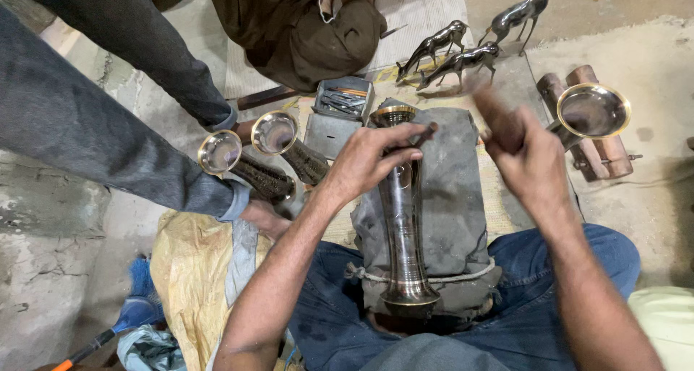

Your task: The person uses a hammer and a metal punch to engrave a floral design onto a silver-colored metal vase. The vase is held steady on a cloth pad while the person repeatedly strikes the punch to create the pattern.

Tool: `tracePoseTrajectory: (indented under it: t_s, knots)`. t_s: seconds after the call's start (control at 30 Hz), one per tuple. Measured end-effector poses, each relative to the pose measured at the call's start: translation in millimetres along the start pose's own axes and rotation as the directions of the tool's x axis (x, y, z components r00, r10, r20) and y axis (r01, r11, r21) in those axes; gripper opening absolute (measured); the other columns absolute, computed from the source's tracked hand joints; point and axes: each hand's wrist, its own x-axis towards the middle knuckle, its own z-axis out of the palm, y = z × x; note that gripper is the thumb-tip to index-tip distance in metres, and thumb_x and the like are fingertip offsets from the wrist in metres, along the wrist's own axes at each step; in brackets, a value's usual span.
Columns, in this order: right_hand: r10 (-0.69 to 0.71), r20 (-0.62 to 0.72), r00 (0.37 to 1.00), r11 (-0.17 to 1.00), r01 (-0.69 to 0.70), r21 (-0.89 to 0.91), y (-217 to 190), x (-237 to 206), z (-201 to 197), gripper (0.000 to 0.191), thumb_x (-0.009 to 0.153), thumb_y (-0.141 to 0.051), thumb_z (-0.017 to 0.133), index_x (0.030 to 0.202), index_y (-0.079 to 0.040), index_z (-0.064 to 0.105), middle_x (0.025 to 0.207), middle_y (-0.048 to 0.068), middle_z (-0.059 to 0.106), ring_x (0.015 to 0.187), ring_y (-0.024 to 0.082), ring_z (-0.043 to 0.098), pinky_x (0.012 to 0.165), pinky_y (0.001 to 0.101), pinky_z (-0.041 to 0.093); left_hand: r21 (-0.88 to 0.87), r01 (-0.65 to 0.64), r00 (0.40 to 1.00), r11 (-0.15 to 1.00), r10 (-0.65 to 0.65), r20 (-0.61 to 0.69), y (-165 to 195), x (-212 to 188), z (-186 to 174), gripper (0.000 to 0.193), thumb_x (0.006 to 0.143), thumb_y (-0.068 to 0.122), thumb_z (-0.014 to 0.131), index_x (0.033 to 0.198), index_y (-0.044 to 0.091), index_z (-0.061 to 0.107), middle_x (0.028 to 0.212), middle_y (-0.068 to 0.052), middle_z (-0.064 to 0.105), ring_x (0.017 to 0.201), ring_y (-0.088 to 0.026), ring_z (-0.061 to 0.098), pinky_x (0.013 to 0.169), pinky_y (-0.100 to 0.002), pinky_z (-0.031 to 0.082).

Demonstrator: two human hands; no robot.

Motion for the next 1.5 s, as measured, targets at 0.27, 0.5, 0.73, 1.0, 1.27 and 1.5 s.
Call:
tracePoseTrajectory:
  t_s: [0.27, 0.5, 0.73, 1.0, 1.27, 1.5]
  knots:
    - [-0.447, 0.259, 0.856, 0.824, 0.507, -0.254, -62, 52, -30, 0.039, 0.082, -0.011, 0.077, 0.118, -0.009, 0.061, 0.088, 0.015, 0.071, 0.081, 0.036, 0.071, 0.07, 0.0511, 0.056, -0.175, 0.185, 0.895, 0.967, -0.24, -0.376, -1, -26, 25, 0.041, 0.092, 0.018, 0.078, 0.13, 0.004, 0.068, 0.09, -0.01, 0.081, 0.078, -0.014, 0.077, 0.073, -0.033, 0.061]
    - [-0.604, 0.364, 0.709, 0.609, 0.705, -0.362, -100, 80, -28, 0.036, 0.081, -0.015, 0.074, 0.116, -0.014, 0.064, 0.085, 0.011, 0.073, 0.079, 0.035, 0.072, 0.062, 0.049, 0.056, -0.476, 0.034, 0.801, 0.879, -0.309, -0.513, -4, -32, 44, 0.042, 0.093, 0.009, 0.077, 0.132, -0.002, 0.064, 0.082, -0.003, 0.071, 0.076, -0.007, 0.068, 0.068, -0.024, 0.063]
    - [-0.602, 0.374, 0.706, 0.546, 0.705, -0.452, -116, 77, -31, 0.013, 0.094, -0.02, 0.066, 0.105, -0.012, 0.062, 0.086, 0.009, 0.072, 0.083, 0.032, 0.072, 0.068, 0.0497, 0.057, -0.465, 0.013, 0.775, 0.885, -0.302, -0.555, -13, -32, 50, 0.04, 0.092, 0.005, 0.078, 0.128, -0.005, 0.065, 0.08, -0.005, 0.072, 0.074, -0.009, 0.068, 0.067, -0.026, 0.061]
    - [-0.604, 0.267, 0.751, 0.601, 0.65, -0.466, -88, 54, -23, 0.027, 0.087, -0.015, 0.071, 0.111, -0.01, 0.06, 0.091, 0.01, 0.072, 0.086, 0.03, 0.072, 0.072, 0.0521, 0.056, -0.49, 0.043, 0.792, 0.871, -0.328, -0.514, -13, -38, 53, 0.037, 0.095, 0.01, 0.075, 0.128, -0.003, 0.064, 0.089, -0.006, 0.076, 0.082, -0.011, 0.076, 0.073, -0.027, 0.067]
    - [-0.391, 0.4, 0.829, 0.728, 0.545, -0.417, -65, 37, 4, 0.02, 0.088, -0.009, 0.07, 0.104, -0.008, 0.059, 0.091, 0.012, 0.073, 0.081, 0.031, 0.071, 0.069, 0.0499, 0.057, -0.465, 0.002, 0.741, 0.885, -0.314, -0.594, -1, -44, 63, 0.037, 0.097, 0.011, 0.073, 0.13, -0.001, 0.062, 0.091, -0.008, 0.075, 0.083, -0.012, 0.075, 0.072, -0.025, 0.064]
    - [-0.571, 0.182, 0.801, 0.711, 0.593, -0.378, -89, 61, -27, 0.02, 0.091, -0.016, 0.074, 0.104, -0.007, 0.062, 0.082, 0.016, 0.069, 0.081, 0.039, 0.069, 0.069, 0.0532, 0.053, -0.362, 0.037, 0.727, 0.931, -0.274, -0.63, -6, -44, 63, 0.038, 0.096, 0.012, 0.077, 0.127, -0.004, 0.063, 0.081, -0.005, 0.074, 0.075, -0.008, 0.07, 0.068, -0.022, 0.057]
